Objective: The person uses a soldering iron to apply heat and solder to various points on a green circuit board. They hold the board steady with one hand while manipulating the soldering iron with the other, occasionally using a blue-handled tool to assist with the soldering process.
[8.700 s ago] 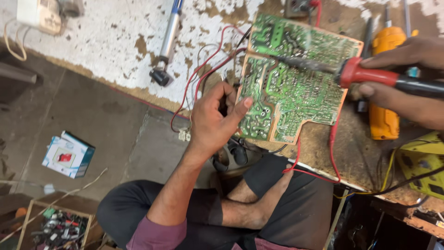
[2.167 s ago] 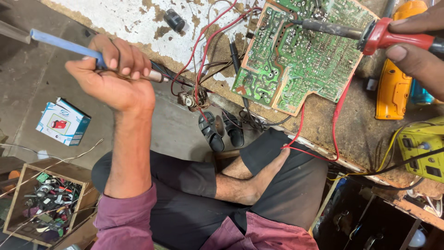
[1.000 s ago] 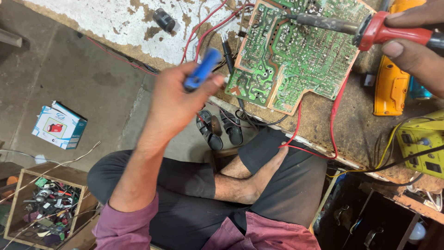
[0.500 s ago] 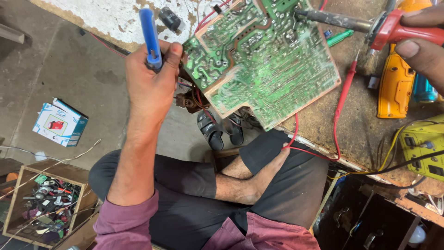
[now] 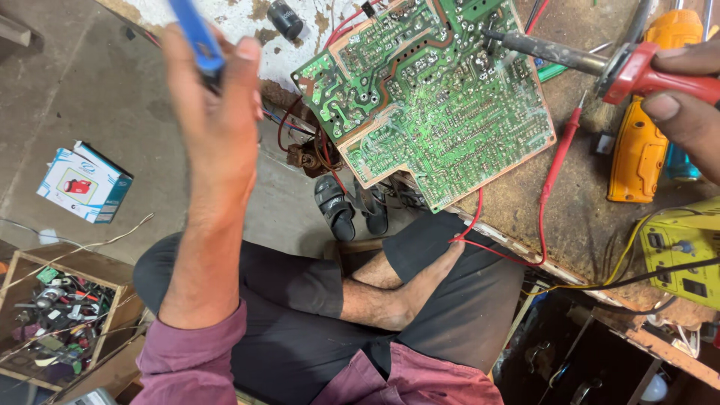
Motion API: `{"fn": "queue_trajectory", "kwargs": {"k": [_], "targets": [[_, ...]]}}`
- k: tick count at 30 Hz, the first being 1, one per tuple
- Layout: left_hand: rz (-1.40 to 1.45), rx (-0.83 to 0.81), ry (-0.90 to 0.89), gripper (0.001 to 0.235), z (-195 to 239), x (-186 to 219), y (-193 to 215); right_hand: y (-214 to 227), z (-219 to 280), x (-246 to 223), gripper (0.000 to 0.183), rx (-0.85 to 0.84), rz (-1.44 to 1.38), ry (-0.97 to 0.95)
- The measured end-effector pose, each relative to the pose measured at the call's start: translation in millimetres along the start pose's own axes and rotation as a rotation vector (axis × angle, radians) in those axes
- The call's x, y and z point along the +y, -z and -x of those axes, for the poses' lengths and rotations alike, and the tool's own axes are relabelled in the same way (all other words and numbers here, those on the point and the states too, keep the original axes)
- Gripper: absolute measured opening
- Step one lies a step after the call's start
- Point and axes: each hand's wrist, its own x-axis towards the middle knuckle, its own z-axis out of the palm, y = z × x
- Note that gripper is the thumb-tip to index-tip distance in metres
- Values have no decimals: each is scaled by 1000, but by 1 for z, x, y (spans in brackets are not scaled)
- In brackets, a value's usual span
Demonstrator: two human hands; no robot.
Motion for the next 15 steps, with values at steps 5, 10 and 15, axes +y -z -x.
{"fn": "queue_trajectory", "kwargs": {"k": [5,10,15], "targets": [[231,-76,-198,30,10,56,4,-5,0,5,42,25,9,21],[151,-152,-276,25,-3,79,-23,-9,-11,7,38,112,120,197],[275,-239,-251,23,-2,73,-39,-9,-6,-52,34,150,242,120]]}}
